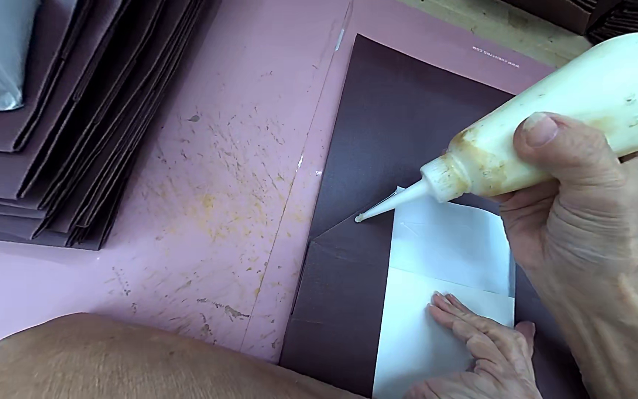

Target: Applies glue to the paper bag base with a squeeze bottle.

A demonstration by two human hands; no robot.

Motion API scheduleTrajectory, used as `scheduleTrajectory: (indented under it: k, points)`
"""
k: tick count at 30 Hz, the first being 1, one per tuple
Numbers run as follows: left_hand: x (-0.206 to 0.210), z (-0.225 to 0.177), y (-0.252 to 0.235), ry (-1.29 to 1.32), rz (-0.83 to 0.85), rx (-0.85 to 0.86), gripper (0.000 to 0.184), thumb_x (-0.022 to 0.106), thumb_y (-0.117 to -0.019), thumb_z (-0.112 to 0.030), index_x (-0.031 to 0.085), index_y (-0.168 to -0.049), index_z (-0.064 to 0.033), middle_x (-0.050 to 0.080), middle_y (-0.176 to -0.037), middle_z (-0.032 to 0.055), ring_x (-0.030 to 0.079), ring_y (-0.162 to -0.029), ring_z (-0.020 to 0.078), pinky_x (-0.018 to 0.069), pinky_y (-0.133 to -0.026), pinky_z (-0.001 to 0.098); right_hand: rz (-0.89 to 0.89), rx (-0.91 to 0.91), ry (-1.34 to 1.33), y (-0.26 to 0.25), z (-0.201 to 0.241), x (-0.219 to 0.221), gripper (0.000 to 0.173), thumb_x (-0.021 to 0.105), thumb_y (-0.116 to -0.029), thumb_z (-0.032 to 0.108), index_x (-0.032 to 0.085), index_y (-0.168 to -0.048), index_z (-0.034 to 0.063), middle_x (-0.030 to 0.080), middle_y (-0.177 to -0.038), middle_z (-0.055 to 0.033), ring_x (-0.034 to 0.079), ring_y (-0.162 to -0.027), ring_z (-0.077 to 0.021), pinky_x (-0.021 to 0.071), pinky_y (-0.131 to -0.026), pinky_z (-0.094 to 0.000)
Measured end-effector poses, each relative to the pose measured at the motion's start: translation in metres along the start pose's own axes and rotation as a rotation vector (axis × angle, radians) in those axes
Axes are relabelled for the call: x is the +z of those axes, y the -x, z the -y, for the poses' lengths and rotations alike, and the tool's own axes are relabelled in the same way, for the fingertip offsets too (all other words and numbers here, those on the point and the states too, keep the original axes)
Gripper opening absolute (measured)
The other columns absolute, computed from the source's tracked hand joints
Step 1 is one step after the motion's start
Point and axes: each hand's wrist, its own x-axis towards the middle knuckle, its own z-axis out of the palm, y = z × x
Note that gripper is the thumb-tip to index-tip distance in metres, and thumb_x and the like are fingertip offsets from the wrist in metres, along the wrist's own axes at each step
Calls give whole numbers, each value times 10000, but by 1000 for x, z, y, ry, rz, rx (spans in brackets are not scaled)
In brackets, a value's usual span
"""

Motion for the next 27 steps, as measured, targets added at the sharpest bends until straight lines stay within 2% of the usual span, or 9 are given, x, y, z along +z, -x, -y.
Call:
scheduleTrajectory:
  k: [3, 6, 9, 11, 13, 16, 19, 23, 27]
  points:
    - [-2, 5, -3, 25, 30, 24, 386, 427, -1007, 23, 682, -1296, -10, 758, -1065, 173, 743, -917, 310, 545, -821, 407, 43, -24, 8, 5, 2, 9, 359, 837, -820, 167, 599, -1090, 163, 746, -925, 19, 756, -774, -135, 661, -630, -290]
    - [1, 0, -3, -67, -3, 10, 356, 431, -1008, 2, 717, -1219, 4, 745, -1069, 195, 735, -878, 329, 542, -751, 425, 76, -60, -18, 8, 4, 19, 380, 845, -802, 147, 590, -1082, 151, 736, -922, 18, 750, -805, -127, 662, -668, -296]
    - [11, -15, -4, -27, -70, -125, 366, 426, -1005, -38, 759, -1157, -26, 756, -1127, 154, 739, -965, 324, 538, -804, 415, 112, -54, -51, 11, 6, 27, 329, 823, -820, 115, 607, -1068, 133, 739, -918, 5, 749, -812, -130, 660, -682, -295]
    - [10, -14, -4, -6, -65, -114, 363, 432, -1002, -26, 751, -1174, -29, 751, -1142, 156, 735, -983, 332, 542, -799, 416, 132, 14, -68, 12, 10, 26, 278, 799, -855, 144, 628, -1075, 126, 745, -921, -13, 755, -790, -144, 662, -654, -297]
    - [2, -3, -2, -24, -14, -1, 348, 454, -991, 20, 706, -1231, 21, 730, -1116, 217, 734, -925, 359, 550, -734, 442, 142, 45, -82, 11, 11, 18, 264, 780, -887, 166, 633, -1101, 117, 753, -949, -40, 762, -808, -173, 663, -665, -311]
    - [3, -3, -3, -17, -23, -12, 393, 458, -977, 60, 677, -1299, 4, 731, -1008, 225, 721, -825, 353, 537, -750, 469, 66, -7, -32, 4, 4, 1, 362, 829, -834, 217, 602, -1103, 136, 756, -948, -19, 764, -825, -168, 669, -683, -312]
    - [0, -1, -4, -26, 27, 16, 434, 446, -982, 58, 617, -1376, 0, 721, -1034, 245, 721, -818, 363, 540, -762, 472, 14, -26, 20, 4, -3, -17, 447, 867, -788, 225, 590, -1128, 141, 750, -975, -24, 765, -845, -187, 674, -699, -338]
    - [1, -2, -5, -33, 5, -8, 422, 427, -982, 69, 663, -1323, -12, 729, -966, 220, 713, -786, 352, 538, -765, 467, 16, -48, 29, 10, -4, -15, 469, 867, -770, 182, 574, -1134, 138, 745, -977, -36, 764, -856, -201, 674, -723, -363]
    - [2, -1, -1, -53, -20, 13, 352, 438, -983, 46, 701, -1216, 35, 724, -1070, 227, 725, -890, 352, 541, -730, 439, 77, -142, -5, 11, 1, 14, 430, 855, -771, 146, 576, -1098, 136, 736, -938, 1, 748, -836, -148, 661, -711, -317]
